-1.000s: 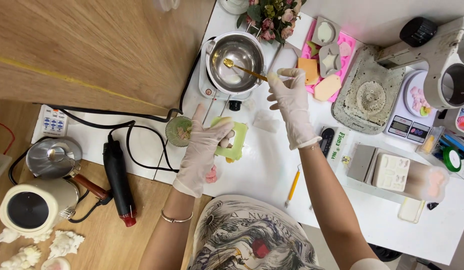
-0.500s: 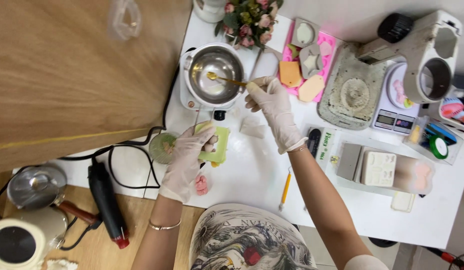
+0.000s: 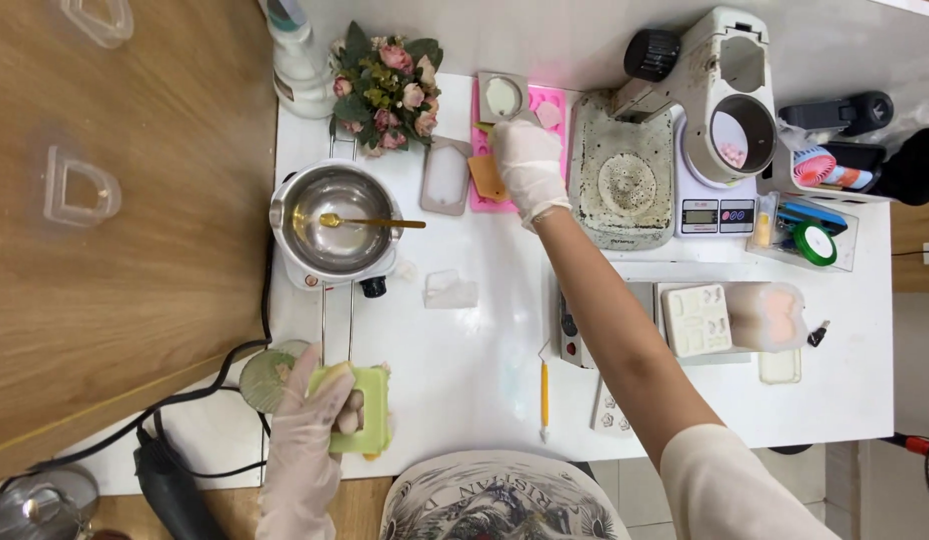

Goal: Decorating a floral candle with melted wax using a spoon.

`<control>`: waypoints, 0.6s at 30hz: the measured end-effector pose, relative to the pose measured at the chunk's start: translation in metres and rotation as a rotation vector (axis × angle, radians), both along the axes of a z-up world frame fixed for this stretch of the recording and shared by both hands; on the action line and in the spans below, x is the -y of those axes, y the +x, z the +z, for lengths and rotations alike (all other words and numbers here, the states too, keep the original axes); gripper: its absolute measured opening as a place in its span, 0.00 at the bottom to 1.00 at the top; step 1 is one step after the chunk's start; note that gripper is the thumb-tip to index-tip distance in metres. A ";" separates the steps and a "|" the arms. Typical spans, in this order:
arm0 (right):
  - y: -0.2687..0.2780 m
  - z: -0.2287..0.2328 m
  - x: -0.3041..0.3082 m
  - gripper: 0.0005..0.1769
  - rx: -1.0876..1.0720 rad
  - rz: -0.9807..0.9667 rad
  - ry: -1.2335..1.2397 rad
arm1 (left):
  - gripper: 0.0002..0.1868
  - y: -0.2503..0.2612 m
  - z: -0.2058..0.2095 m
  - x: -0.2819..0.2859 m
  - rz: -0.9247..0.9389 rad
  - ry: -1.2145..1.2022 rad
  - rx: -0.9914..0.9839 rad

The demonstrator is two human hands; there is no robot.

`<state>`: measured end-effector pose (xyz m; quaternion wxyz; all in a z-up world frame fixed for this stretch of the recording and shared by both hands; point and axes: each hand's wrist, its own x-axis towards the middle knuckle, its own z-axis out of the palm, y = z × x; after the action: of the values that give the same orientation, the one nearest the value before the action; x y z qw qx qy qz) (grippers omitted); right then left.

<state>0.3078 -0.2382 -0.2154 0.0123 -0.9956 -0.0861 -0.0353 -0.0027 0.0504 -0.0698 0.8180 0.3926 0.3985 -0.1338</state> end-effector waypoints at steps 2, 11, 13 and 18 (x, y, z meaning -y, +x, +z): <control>0.016 -0.033 -0.004 0.05 -0.039 -0.005 -0.152 | 0.47 0.009 0.017 0.004 -0.032 0.034 -0.022; 0.044 -0.051 -0.033 0.04 -0.278 -0.060 -0.386 | 0.46 -0.013 -0.008 -0.010 -0.035 0.075 -0.057; 0.052 -0.052 -0.029 0.06 -0.296 -0.087 -0.394 | 0.46 -0.010 -0.009 -0.012 -0.056 0.057 -0.057; 0.058 -0.065 -0.025 0.05 -0.259 -0.131 -0.383 | 0.48 -0.010 -0.021 -0.018 -0.025 0.072 -0.076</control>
<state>0.3661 -0.2136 -0.2800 -0.1683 -0.9794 -0.0244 0.1087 -0.0128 0.0680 -0.0904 0.7861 0.4212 0.4288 -0.1443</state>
